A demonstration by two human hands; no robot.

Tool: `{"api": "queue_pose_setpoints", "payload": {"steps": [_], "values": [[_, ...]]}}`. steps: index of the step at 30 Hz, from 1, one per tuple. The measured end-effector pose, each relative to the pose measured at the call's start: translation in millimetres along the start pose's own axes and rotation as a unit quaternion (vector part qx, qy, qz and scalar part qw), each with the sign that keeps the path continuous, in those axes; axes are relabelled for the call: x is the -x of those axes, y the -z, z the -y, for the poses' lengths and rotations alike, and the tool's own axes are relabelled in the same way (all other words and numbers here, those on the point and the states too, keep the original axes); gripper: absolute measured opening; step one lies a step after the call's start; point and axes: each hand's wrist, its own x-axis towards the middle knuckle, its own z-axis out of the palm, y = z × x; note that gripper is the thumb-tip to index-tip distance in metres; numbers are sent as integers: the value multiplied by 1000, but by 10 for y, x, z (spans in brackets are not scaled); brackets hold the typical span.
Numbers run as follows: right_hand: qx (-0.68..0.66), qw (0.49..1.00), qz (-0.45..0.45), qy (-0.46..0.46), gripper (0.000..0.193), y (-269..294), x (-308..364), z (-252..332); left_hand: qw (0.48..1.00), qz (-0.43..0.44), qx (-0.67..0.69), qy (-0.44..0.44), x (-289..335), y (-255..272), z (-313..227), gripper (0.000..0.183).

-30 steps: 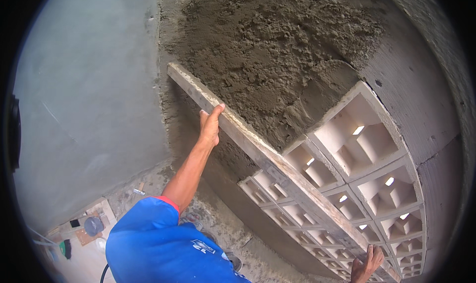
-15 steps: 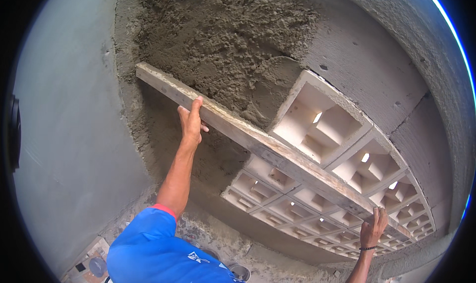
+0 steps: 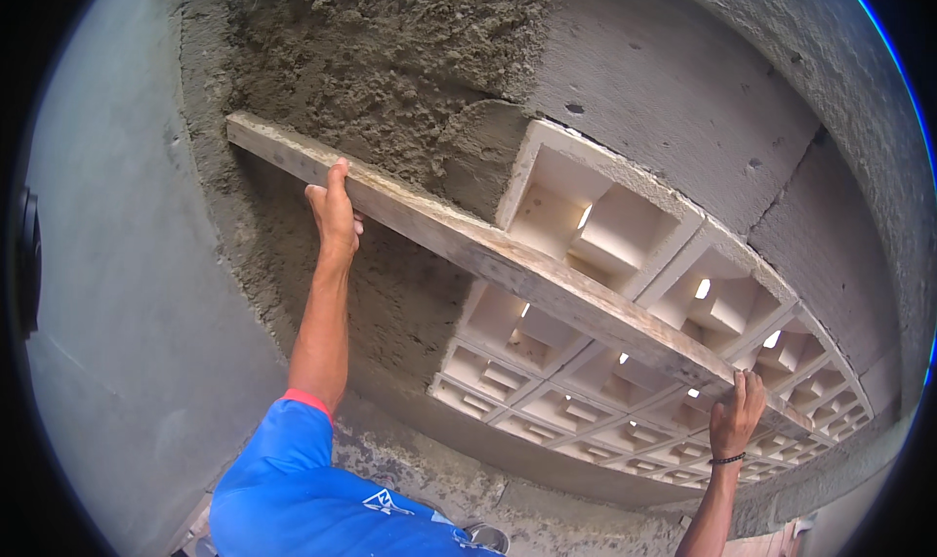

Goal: The person uses a long wooden straightedge to level wet cement on a wall, scraping off excess material. They then switch to a smaller trowel to smooth the surface of the plaster. Finally, the person mixes a batch of cement in a bucket using a trowel.

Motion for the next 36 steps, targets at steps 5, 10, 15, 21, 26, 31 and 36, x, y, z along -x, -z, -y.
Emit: {"api": "queue_pose_setpoints", "payload": {"steps": [5,10,15,21,26,31,36], "values": [[27,999,-38,3,74,107,-151,-4,1000,-23,-5,-15,-36,-73,-50,60],[26,999,-32,-2,77,192,-248,-77,1000,-17,6,-9,-79,-111,-102,59],[15,999,-27,-21,80,255,-283,-121,1000,-17,-16,-10,-170,-180,-127,70],[7,999,-17,-33,81,311,-328,-140,1000,22,-11,-15,-171,-303,-390,85],[-6,997,-42,-57,82,284,-286,-126,992,6,-32,-119,-347,-647,-777,80],[-29,994,-53,-95,81,327,-263,-221,991,44,-35,-118,-191,-916,-1258,77],[-15,993,-78,-86,82,246,-193,-344,989,56,-24,-135,-183,-892,-1204,79]]}}
